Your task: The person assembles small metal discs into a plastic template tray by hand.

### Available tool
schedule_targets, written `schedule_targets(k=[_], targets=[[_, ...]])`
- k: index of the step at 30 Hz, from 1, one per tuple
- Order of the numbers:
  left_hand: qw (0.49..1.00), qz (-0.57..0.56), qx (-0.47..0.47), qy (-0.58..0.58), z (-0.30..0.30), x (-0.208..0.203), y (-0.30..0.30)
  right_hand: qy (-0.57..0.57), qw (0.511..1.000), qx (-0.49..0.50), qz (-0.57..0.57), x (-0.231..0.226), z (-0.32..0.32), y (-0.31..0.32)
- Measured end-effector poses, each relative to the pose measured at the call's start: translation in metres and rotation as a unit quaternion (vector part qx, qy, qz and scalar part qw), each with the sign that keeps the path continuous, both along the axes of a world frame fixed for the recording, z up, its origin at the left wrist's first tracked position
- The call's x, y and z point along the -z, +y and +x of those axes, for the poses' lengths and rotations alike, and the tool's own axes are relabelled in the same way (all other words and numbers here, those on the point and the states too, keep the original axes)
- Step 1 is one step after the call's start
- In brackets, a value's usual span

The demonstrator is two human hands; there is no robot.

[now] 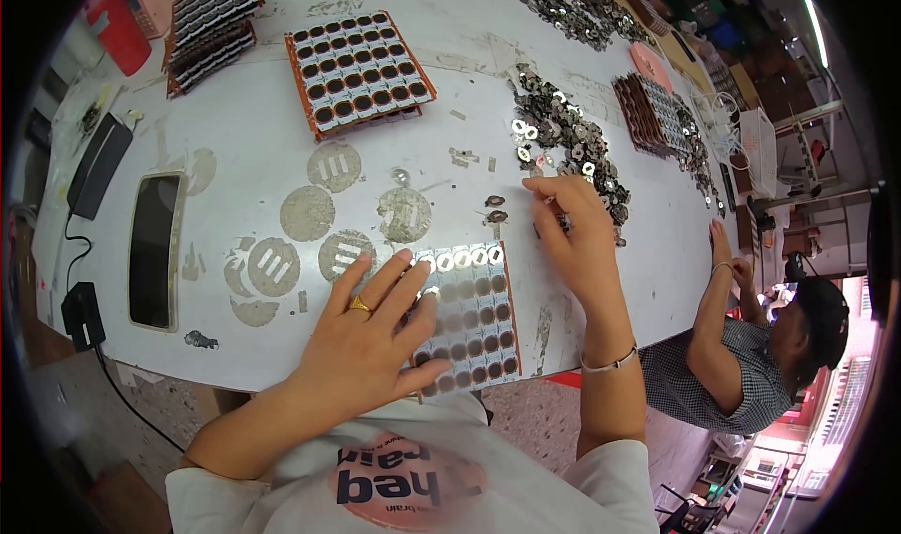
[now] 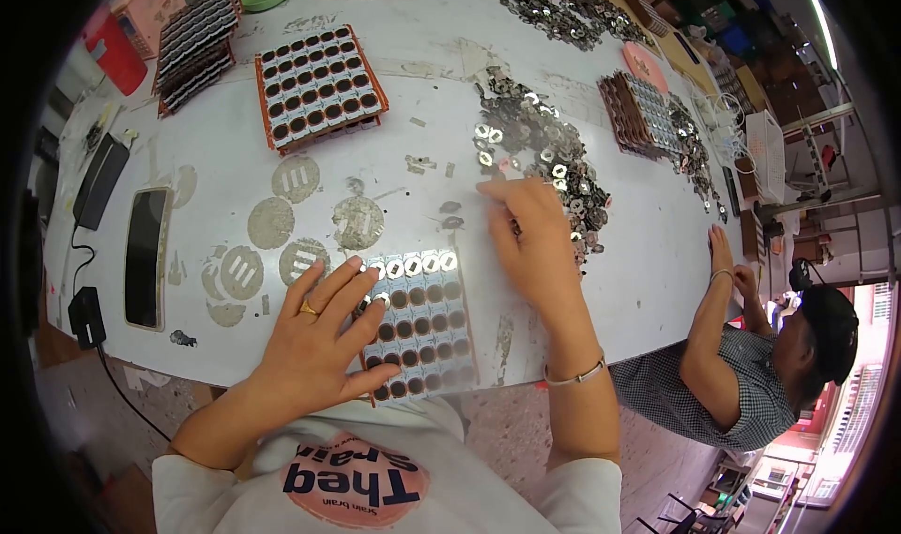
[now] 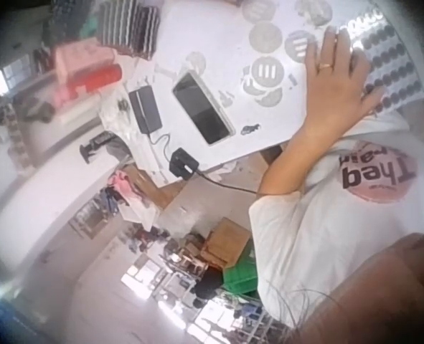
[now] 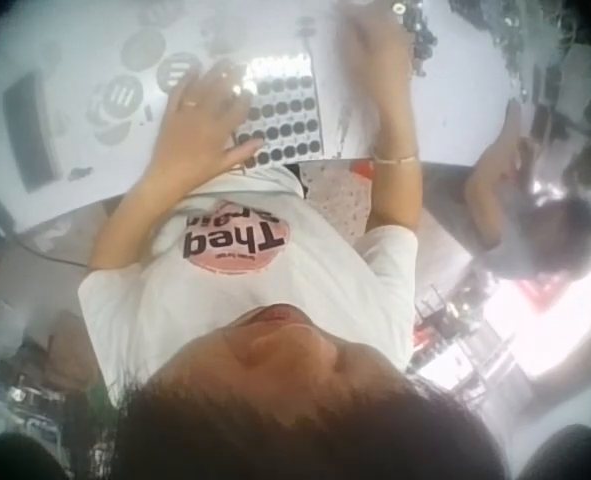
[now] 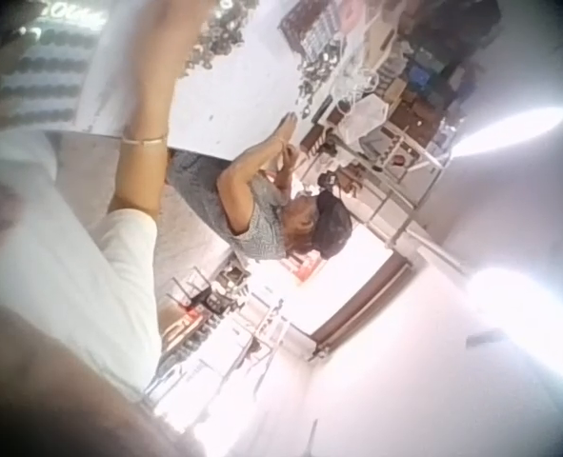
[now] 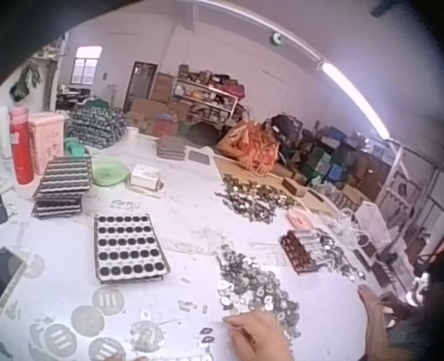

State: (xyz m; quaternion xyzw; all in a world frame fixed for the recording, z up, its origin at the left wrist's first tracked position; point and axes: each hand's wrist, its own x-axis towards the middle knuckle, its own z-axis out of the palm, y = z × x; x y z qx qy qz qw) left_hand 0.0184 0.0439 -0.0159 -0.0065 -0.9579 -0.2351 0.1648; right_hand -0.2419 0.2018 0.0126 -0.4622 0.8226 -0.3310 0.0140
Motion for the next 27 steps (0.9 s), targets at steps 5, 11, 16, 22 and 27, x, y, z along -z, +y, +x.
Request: schedule_targets(k=[5, 11, 16, 22, 27], targets=[[1.000, -0.007, 0.003, -0.002, -0.001, -0.001, -0.002, -0.010, 0.999, -0.030, 0.004, -0.001, 0.010, -0.015], [1.000, 0.000, 0.007, -0.016, 0.001, -0.001, -0.001, -0.040, 0.997, -0.041, 0.053, 0.004, 0.003, -0.024], [1.000, 0.001, 0.008, -0.019, 0.002, -0.001, -0.002, -0.113, 0.993, -0.034, 0.031, -0.003, 0.007, -0.025], [1.000, 0.004, 0.006, -0.014, 0.002, -0.002, -0.001, -0.335, 0.933, -0.133, 0.008, -0.016, 0.040, -0.003], [1.000, 0.002, 0.011, -0.011, 0.001, 0.000, -0.002, -0.334, 0.925, -0.160, 0.084, -0.017, 0.060, -0.009]])
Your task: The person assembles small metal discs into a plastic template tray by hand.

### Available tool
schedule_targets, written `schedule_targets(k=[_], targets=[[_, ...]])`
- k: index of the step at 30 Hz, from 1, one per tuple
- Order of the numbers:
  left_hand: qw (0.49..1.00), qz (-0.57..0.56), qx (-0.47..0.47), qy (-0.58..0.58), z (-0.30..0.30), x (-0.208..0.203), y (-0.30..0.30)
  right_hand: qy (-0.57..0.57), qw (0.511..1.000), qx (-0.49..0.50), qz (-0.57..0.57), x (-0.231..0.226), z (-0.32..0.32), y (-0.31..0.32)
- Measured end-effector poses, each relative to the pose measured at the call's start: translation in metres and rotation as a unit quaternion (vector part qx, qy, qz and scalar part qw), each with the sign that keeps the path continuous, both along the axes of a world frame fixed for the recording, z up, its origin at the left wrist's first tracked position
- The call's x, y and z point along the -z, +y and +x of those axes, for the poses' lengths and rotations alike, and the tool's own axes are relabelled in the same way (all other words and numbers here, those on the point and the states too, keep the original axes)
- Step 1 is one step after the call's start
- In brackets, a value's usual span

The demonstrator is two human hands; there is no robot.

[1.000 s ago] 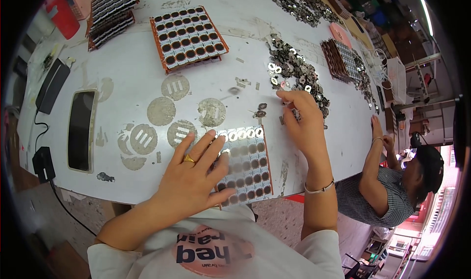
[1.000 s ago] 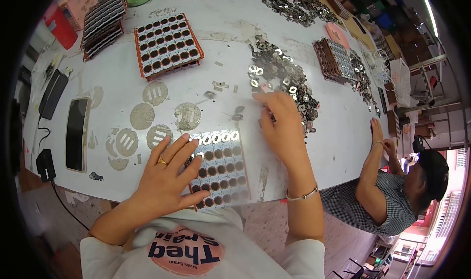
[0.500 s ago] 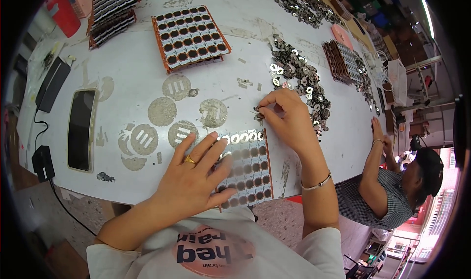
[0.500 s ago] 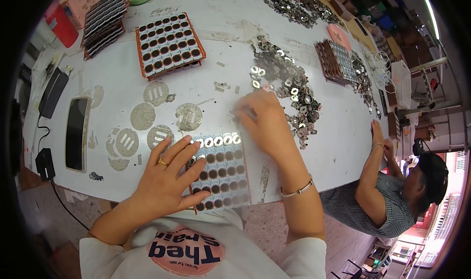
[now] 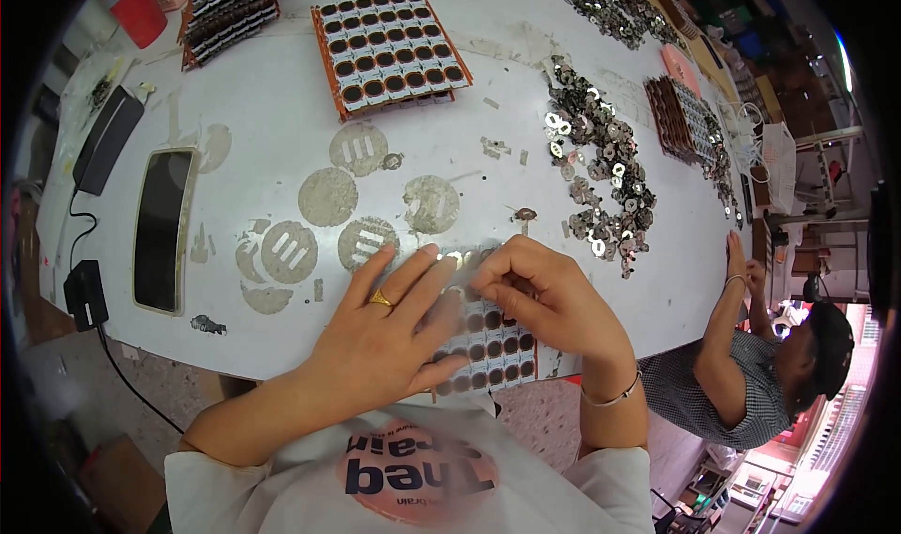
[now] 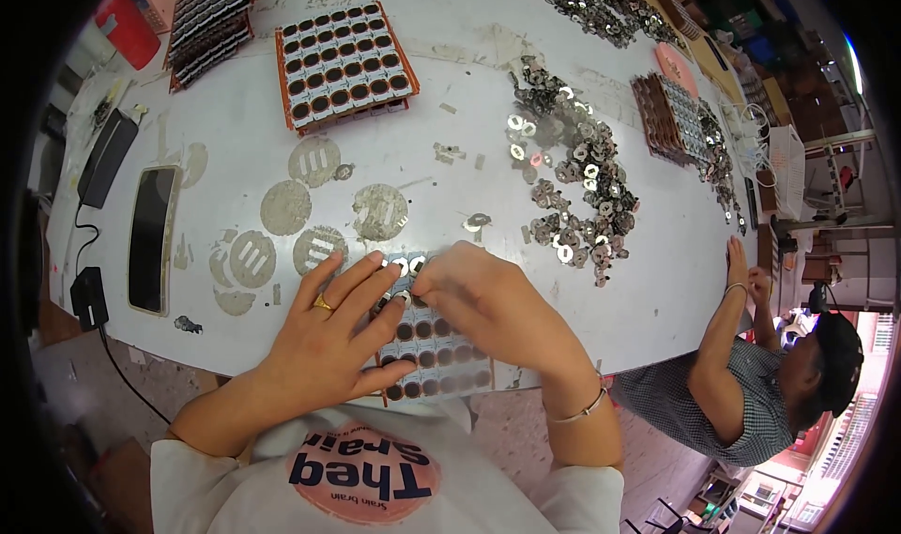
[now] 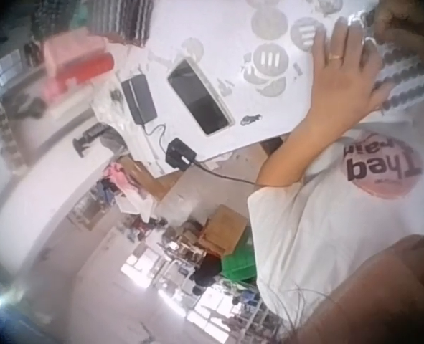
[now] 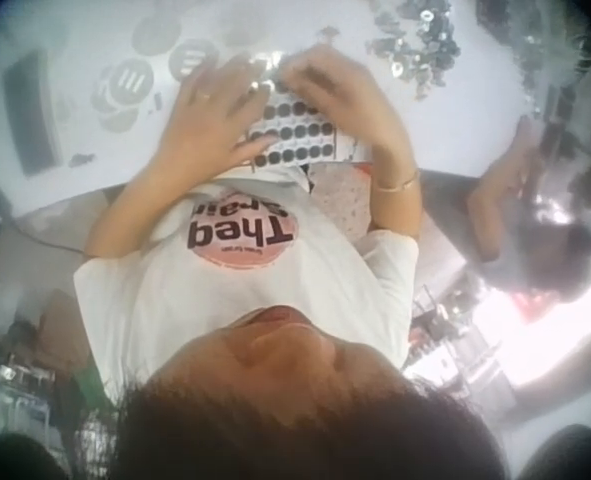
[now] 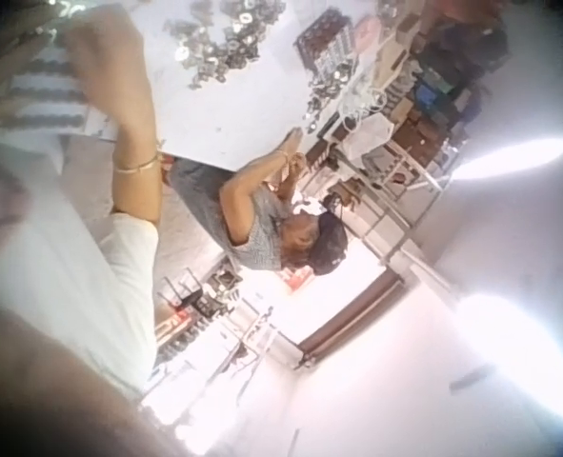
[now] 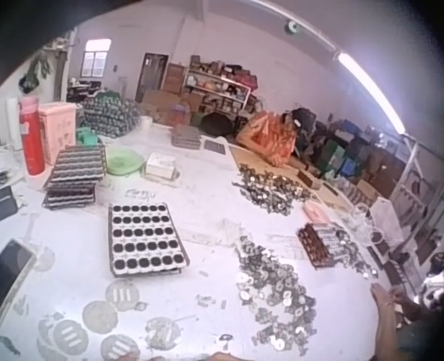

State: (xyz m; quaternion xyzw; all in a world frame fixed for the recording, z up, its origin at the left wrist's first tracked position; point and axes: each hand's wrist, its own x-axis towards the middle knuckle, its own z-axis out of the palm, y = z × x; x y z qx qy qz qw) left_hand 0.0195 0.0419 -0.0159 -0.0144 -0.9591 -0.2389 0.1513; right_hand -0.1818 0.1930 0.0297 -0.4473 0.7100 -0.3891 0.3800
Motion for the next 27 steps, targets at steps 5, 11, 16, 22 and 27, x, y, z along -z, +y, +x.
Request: schedule_targets(k=[5, 11, 16, 22, 27], targets=[[1.000, -0.004, -0.004, 0.024, -0.001, -0.001, 0.001, 0.092, 0.994, -0.056, -0.010, -0.004, 0.003, -0.001], [0.999, -0.014, -0.012, 0.029, -0.001, -0.001, 0.002, 0.095, 0.995, -0.021, -0.007, -0.001, 0.015, -0.004], [0.999, -0.012, -0.012, 0.032, -0.001, -0.002, 0.002, 0.094, 0.995, 0.018, -0.006, 0.001, 0.015, 0.000], [0.999, -0.022, -0.013, 0.025, 0.000, -0.002, 0.002, 0.096, 0.995, -0.008, -0.025, 0.002, 0.022, -0.002], [0.999, -0.016, -0.014, 0.023, -0.001, -0.002, 0.003, 0.069, 0.996, 0.059, -0.003, 0.004, 0.021, 0.003]])
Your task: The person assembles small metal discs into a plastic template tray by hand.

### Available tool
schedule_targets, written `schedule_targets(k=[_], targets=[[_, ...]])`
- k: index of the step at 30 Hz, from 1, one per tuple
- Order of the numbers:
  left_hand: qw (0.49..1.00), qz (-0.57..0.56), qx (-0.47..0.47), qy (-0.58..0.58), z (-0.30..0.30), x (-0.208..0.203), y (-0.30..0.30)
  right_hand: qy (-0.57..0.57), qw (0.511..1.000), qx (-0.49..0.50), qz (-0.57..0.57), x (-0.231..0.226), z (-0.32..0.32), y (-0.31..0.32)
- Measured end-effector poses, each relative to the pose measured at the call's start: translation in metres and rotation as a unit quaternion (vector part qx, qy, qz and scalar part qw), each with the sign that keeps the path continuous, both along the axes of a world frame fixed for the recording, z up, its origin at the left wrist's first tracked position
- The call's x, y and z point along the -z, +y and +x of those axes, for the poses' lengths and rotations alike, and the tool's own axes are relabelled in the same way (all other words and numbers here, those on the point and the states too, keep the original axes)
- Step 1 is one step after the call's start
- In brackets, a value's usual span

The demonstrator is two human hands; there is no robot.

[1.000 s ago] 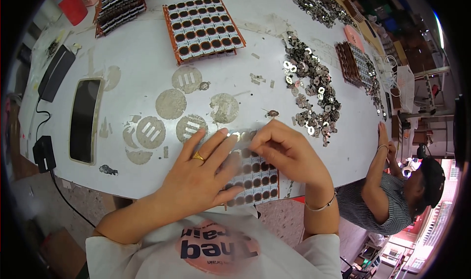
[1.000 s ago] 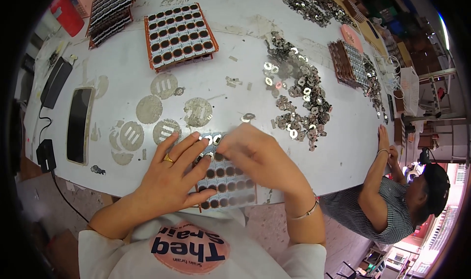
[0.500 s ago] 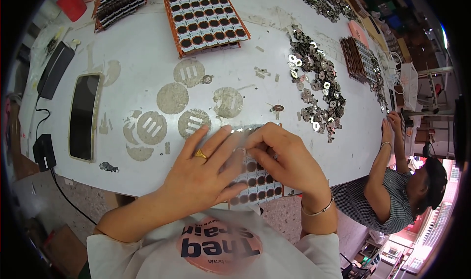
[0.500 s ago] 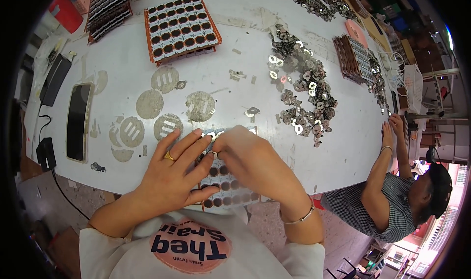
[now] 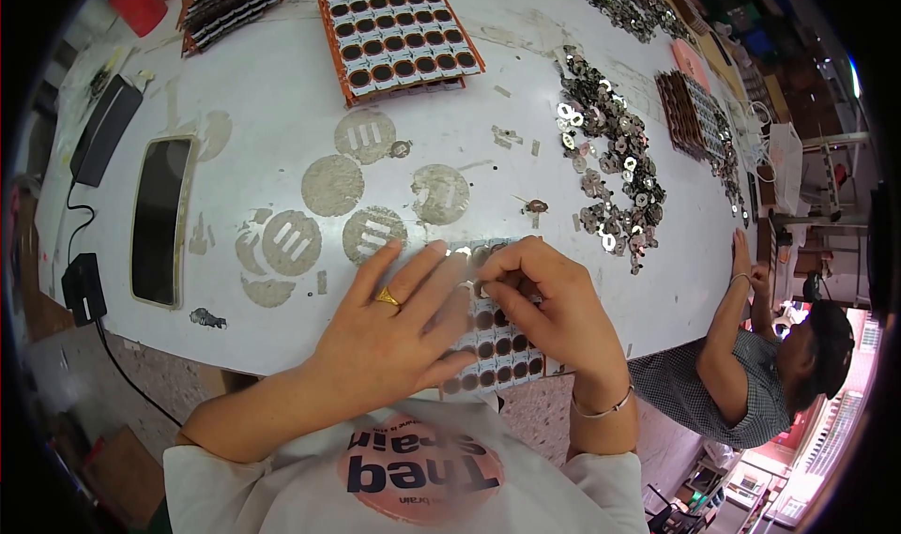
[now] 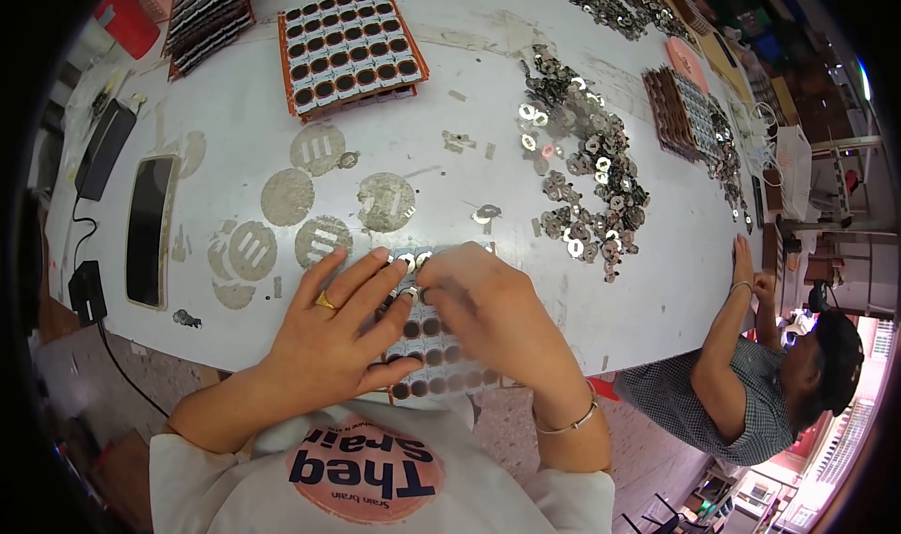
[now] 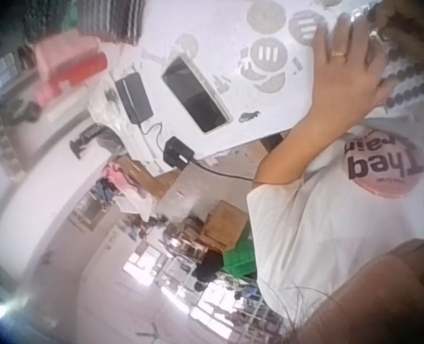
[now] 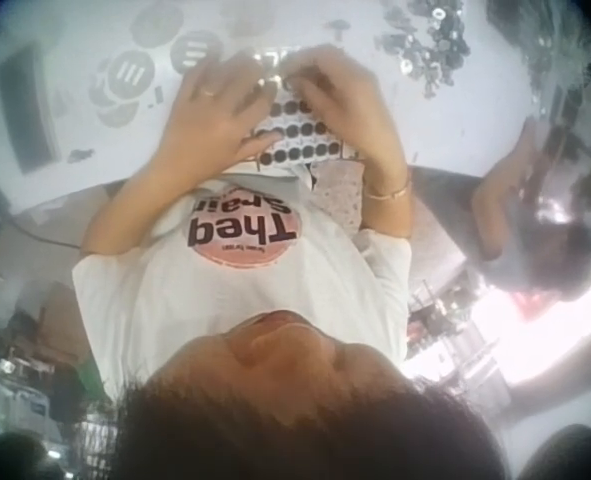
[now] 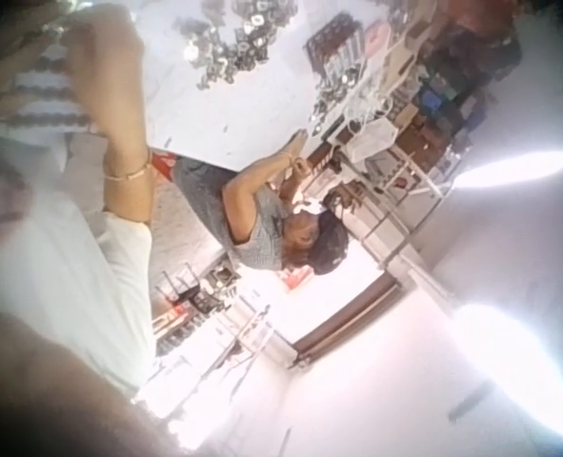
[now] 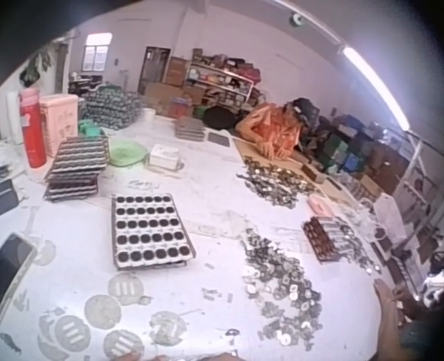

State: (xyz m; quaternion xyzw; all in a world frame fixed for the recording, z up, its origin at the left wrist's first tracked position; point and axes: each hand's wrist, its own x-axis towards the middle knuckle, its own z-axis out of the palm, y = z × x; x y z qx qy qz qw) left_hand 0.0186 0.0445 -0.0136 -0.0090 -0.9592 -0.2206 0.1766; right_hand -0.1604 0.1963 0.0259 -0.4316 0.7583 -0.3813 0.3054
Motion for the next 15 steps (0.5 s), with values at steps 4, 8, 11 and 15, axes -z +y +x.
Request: schedule_targets(k=[4, 8, 11, 15], targets=[[1.000, -0.007, -0.002, -0.001, 0.000, -0.001, 0.000, 0.044, 0.998, -0.043, -0.025, 0.002, 0.000, -0.003], [1.000, -0.010, 0.003, -0.016, 0.001, 0.001, 0.000, 0.072, 0.997, -0.024, -0.028, 0.001, 0.006, -0.005], [1.000, -0.008, 0.002, -0.012, 0.001, 0.003, 0.001, 0.085, 0.996, 0.023, -0.015, 0.002, 0.012, 0.000], [1.000, -0.020, -0.001, -0.009, 0.001, 0.003, 0.003, 0.060, 0.996, 0.061, -0.011, 0.009, 0.016, 0.009]])
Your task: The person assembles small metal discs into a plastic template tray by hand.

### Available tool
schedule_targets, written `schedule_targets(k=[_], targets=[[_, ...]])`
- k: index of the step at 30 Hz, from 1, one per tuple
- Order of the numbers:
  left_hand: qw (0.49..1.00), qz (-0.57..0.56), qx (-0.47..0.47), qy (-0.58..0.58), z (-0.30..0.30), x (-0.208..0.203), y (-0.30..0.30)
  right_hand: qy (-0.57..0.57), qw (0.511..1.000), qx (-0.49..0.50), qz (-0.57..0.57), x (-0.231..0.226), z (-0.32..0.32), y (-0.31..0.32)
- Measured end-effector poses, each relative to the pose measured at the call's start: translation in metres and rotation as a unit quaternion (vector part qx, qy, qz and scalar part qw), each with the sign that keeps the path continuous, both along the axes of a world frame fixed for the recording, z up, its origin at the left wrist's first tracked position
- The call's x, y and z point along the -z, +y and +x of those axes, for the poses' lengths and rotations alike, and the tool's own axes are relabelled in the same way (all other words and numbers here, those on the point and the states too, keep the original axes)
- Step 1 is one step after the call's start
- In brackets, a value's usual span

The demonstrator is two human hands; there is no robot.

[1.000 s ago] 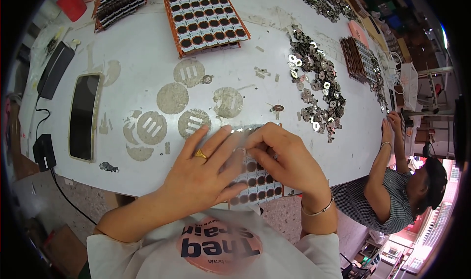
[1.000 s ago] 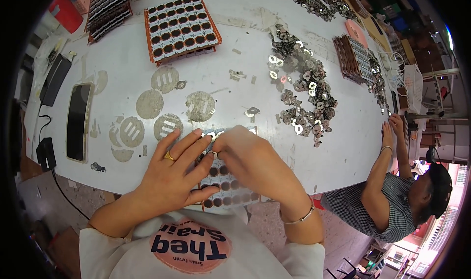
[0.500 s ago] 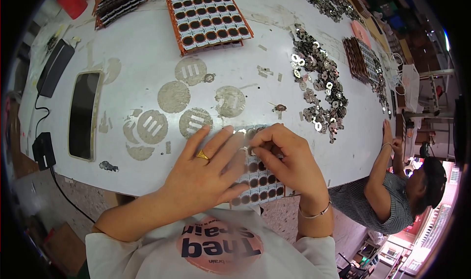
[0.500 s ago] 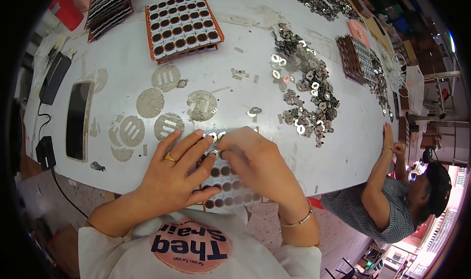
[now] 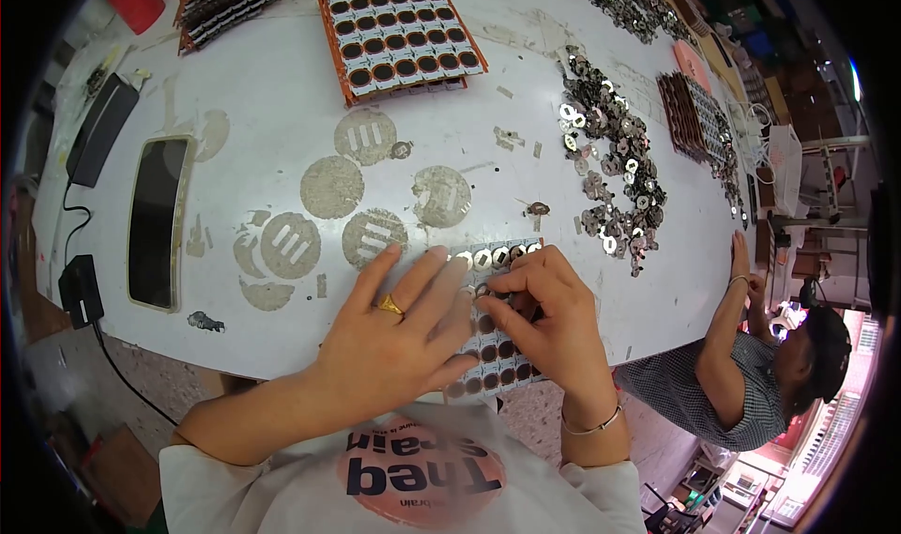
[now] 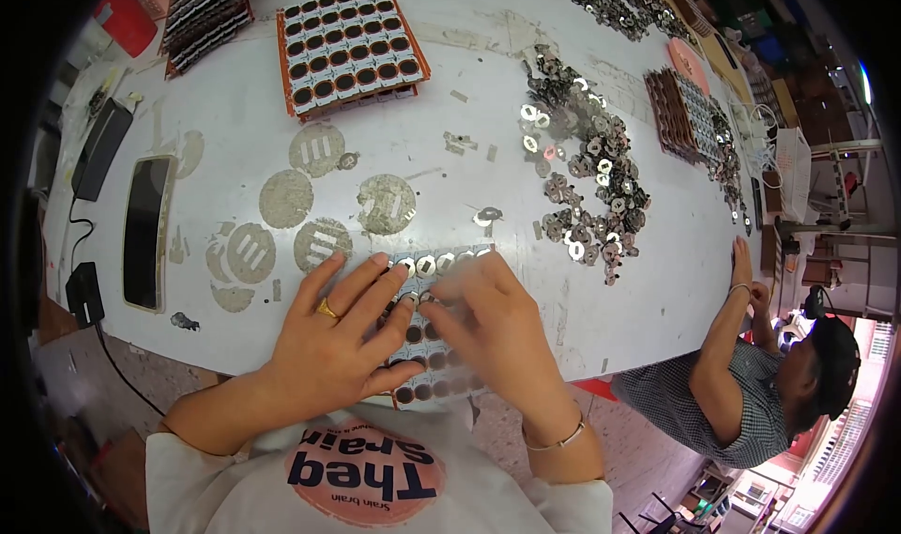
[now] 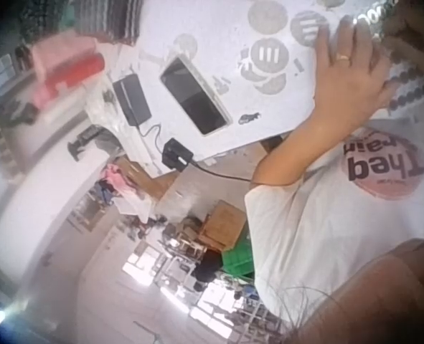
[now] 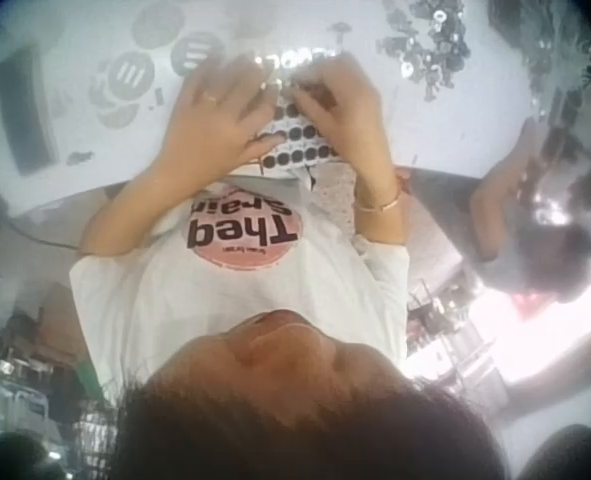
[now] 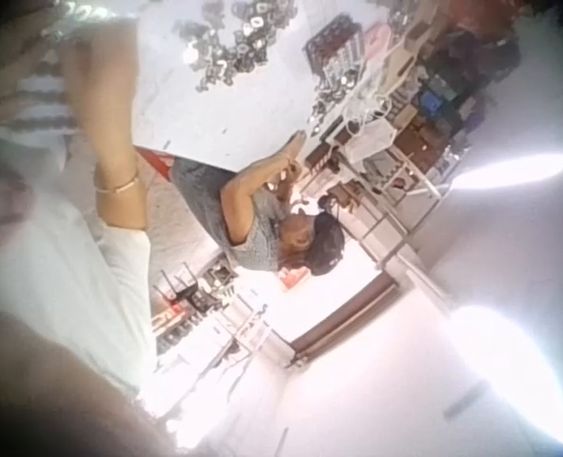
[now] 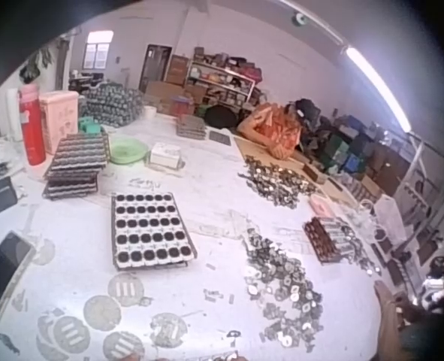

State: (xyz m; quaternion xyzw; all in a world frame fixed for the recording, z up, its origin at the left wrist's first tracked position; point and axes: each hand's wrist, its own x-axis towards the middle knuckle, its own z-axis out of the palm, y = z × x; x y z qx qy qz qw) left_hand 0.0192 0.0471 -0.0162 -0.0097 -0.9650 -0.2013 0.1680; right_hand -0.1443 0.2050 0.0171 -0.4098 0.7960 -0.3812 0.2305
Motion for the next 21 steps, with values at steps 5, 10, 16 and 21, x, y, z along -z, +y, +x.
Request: schedule_targets(k=[5, 10, 16, 21], targets=[[1.000, -0.017, -0.005, 0.008, 0.002, -0.001, 0.000, 0.047, 0.998, -0.032, 0.033, -0.011, 0.001, -0.005], [1.000, 0.000, -0.006, 0.023, 0.001, 0.001, 0.002, 0.133, 0.989, -0.070, -0.016, -0.028, -0.033, -0.042], [1.000, 0.010, -0.014, 0.005, 0.002, 0.001, -0.001, 0.373, 0.901, -0.180, -0.130, 0.005, -0.029, -0.125], [1.000, 0.016, -0.020, 0.016, 0.003, -0.004, -0.002, 0.498, 0.838, -0.219, -0.048, 0.019, -0.038, -0.145]])
